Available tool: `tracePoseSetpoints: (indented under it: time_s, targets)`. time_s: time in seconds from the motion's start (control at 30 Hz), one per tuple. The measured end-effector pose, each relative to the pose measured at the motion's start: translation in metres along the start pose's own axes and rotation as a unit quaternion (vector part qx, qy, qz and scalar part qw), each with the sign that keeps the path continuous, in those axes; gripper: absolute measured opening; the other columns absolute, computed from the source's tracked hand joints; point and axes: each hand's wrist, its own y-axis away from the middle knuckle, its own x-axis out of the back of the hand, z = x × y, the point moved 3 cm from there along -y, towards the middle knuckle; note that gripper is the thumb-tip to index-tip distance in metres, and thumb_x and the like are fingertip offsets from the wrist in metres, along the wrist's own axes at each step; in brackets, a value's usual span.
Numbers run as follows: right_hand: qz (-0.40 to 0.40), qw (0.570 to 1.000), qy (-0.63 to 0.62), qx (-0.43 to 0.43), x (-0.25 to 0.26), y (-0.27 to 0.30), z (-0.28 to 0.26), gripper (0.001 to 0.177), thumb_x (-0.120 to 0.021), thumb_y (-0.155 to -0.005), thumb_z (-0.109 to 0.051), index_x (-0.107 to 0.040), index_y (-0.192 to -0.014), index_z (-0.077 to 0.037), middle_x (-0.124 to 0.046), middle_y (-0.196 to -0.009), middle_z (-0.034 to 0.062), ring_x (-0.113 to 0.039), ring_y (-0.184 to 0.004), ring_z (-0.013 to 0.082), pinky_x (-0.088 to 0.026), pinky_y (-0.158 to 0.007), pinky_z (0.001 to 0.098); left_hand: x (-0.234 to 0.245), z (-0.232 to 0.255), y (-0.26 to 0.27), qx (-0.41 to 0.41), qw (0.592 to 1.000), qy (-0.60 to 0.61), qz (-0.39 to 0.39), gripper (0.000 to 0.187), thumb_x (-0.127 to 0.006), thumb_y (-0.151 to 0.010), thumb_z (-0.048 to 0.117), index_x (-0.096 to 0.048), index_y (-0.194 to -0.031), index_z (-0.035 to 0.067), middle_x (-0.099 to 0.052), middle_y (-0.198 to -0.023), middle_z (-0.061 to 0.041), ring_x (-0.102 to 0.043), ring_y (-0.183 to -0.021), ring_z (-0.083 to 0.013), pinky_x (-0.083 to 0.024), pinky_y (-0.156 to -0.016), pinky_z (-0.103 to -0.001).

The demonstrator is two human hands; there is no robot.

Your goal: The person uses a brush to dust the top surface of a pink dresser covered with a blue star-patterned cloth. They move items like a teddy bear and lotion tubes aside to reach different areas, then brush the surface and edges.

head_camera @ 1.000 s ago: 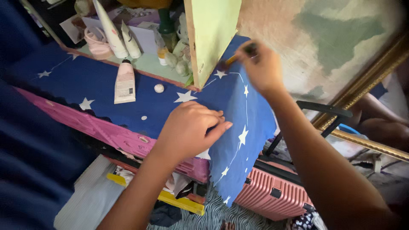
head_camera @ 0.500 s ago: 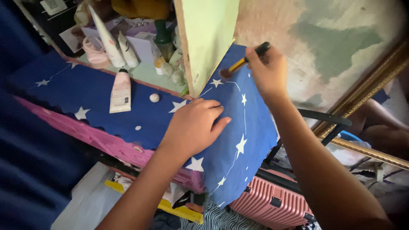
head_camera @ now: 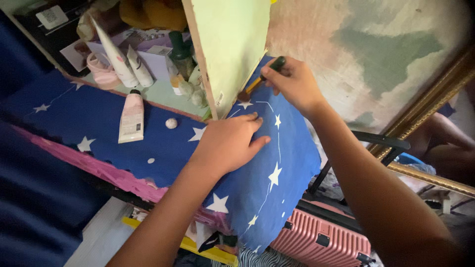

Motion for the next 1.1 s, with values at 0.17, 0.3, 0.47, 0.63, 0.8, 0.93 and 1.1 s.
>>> tracePoseSetpoints:
  time_s: [0.17,0.3,0.47,0.63,0.8,0.93,1.1]
  targets:
    - [0.138,0.988,0.045,0.051,0.018,-0.017,0.013,0.022,-0.07,-0.101,-0.024,-0.073,-0.099,-0.002,-0.071,-0.083,0.006,-0.064,-0.068,0.0099,-0.049,-0.061,0.0257,-0.001,-0.009,-0.013,0.047,0.991,-0.008,-0.122,0.048,-0.063,-0.093,0.046,-0.069,-0.128,0.013,-0.072,-0.122,-0.012,-0.069,-0.108,-0.0322,-0.055,-0.089,-0.047]
    - [-0.01,1.0,-0.002,0.004,0.012,-0.02,0.021,0.02,-0.07,-0.097,-0.024,-0.069,-0.095,-0.004,-0.072,-0.078,0.0063,-0.061,-0.062,0.0093,-0.05,-0.057,0.0256,-0.002,-0.013,-0.024,-0.02,0.994,0.004,-0.106,0.057,-0.065,-0.089,0.045,-0.064,-0.131,0.005,-0.058,-0.143,-0.013,-0.063,-0.119,-0.0328,-0.052,-0.095,-0.046]
    - [0.2,0.971,0.113,0.065,0.027,-0.032,0.013,0.021,-0.068,-0.099,-0.022,-0.072,-0.096,-0.001,-0.075,-0.082,0.0076,-0.063,-0.065,0.0105,-0.049,-0.059,0.0271,-0.013,-0.022,-0.037,-0.042,0.984,0.005,-0.173,0.07,-0.065,-0.089,0.046,-0.051,-0.143,0.004,-0.046,-0.154,-0.013,-0.057,-0.128,-0.0325,-0.048,-0.101,-0.045]
    - [0.105,0.983,0.133,0.07,0.031,-0.047,0.026,0.022,-0.071,-0.096,-0.022,-0.073,-0.097,0.0,-0.074,-0.081,0.0108,-0.065,-0.066,0.0153,-0.051,-0.06,0.0313,-0.033,-0.022,-0.06,-0.016,0.97,-0.048,-0.239,0.088,-0.062,-0.09,0.057,-0.038,-0.148,-0.004,-0.03,-0.161,-0.022,-0.054,-0.13,-0.0373,-0.048,-0.102,-0.047]
    - [0.253,0.96,0.095,0.068,0.043,-0.068,0.039,0.027,-0.069,-0.1,-0.025,-0.07,-0.095,0.002,-0.075,-0.079,0.0126,-0.072,-0.07,0.0189,-0.053,-0.064,0.0342,-0.052,-0.029,-0.086,-0.002,0.966,-0.09,-0.244,0.101,-0.057,-0.09,0.066,-0.03,-0.151,-0.011,-0.023,-0.161,-0.034,-0.056,-0.128,-0.0433,-0.05,-0.102,-0.047]
    - [0.162,0.955,0.234,0.08,0.044,-0.081,0.049,0.023,-0.07,-0.097,-0.022,-0.073,-0.097,0.001,-0.075,-0.08,0.0133,-0.072,-0.071,0.0199,-0.054,-0.065,0.0346,-0.062,-0.039,-0.093,0.026,0.969,-0.089,-0.229,0.099,-0.054,-0.093,0.067,-0.032,-0.148,-0.012,-0.03,-0.155,-0.036,-0.054,-0.128,-0.0459,-0.05,-0.1,-0.051]
    - [0.25,0.954,0.151,0.065,0.053,-0.086,0.053,0.027,-0.068,-0.101,-0.026,-0.07,-0.097,0.0,-0.072,-0.078,0.0106,-0.065,-0.057,0.0164,-0.05,-0.053,0.0325,-0.063,-0.041,-0.086,0.029,0.979,-0.062,-0.194,0.09,-0.049,-0.095,0.067,-0.045,-0.142,-0.011,-0.049,-0.145,-0.032,-0.061,-0.122,-0.0442,-0.054,-0.097,-0.05]
